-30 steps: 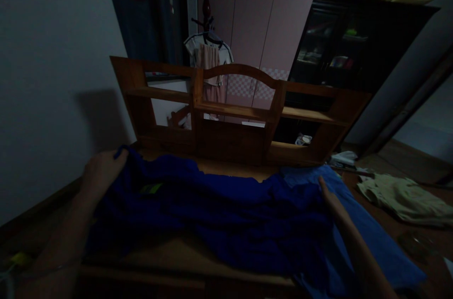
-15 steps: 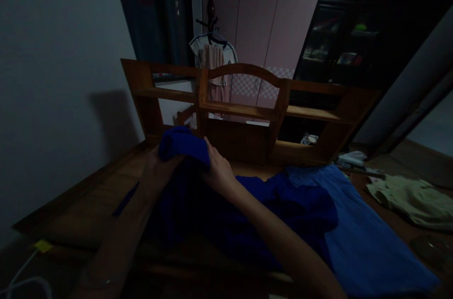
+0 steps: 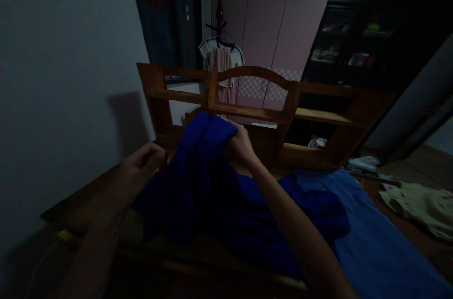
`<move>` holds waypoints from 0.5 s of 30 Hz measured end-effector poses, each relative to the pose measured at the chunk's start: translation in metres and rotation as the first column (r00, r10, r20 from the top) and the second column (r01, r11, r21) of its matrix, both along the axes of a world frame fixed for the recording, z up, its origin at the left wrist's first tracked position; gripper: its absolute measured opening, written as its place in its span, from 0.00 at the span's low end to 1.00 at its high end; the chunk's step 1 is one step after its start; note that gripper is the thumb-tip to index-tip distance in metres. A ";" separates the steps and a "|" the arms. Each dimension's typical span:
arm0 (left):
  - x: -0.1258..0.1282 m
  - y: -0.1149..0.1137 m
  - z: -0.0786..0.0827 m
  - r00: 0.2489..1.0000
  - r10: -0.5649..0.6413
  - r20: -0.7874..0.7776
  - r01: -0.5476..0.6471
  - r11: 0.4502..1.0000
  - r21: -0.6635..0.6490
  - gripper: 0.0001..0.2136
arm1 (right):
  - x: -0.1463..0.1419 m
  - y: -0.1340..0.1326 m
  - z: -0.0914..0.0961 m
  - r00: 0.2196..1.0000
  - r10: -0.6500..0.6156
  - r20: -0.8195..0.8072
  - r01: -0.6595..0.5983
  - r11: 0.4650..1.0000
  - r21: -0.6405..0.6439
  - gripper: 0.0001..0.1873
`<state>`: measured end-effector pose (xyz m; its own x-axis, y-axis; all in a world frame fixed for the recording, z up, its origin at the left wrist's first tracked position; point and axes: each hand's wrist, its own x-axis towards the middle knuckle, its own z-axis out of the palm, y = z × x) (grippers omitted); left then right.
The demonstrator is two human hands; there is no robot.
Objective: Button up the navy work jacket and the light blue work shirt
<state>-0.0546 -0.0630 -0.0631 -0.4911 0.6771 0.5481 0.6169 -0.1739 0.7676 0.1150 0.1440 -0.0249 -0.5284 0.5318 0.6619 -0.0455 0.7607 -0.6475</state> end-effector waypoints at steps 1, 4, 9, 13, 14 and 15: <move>0.003 0.002 0.001 0.999 0.020 -0.041 -0.022 0.998 -0.057 0.16 | -0.001 -0.006 0.000 1.000 -0.004 0.003 0.004 1.000 0.002 0.15; 0.015 0.007 0.006 0.993 0.088 -0.075 -0.098 0.986 -0.136 0.22 | -0.003 -0.022 0.000 0.999 -0.015 0.048 0.014 1.000 0.011 0.14; 0.039 0.015 0.021 0.994 0.096 -0.042 -0.099 0.993 -0.068 0.21 | -0.002 -0.033 -0.012 0.969 0.035 0.243 -0.041 0.999 0.020 0.16; 0.033 0.025 0.020 0.965 0.114 0.237 -0.107 0.993 -0.041 0.22 | 0.002 -0.040 -0.023 0.958 0.123 0.258 -0.145 0.987 0.071 0.36; 0.026 0.028 0.017 0.943 0.120 0.311 -0.112 0.993 -0.045 0.23 | 0.004 -0.043 -0.024 0.963 0.124 0.239 -0.153 0.983 0.106 0.39; 0.018 0.030 0.013 0.930 0.128 0.344 -0.118 0.992 -0.050 0.25 | 0.006 -0.046 -0.025 0.968 0.120 0.222 -0.154 0.978 0.143 0.40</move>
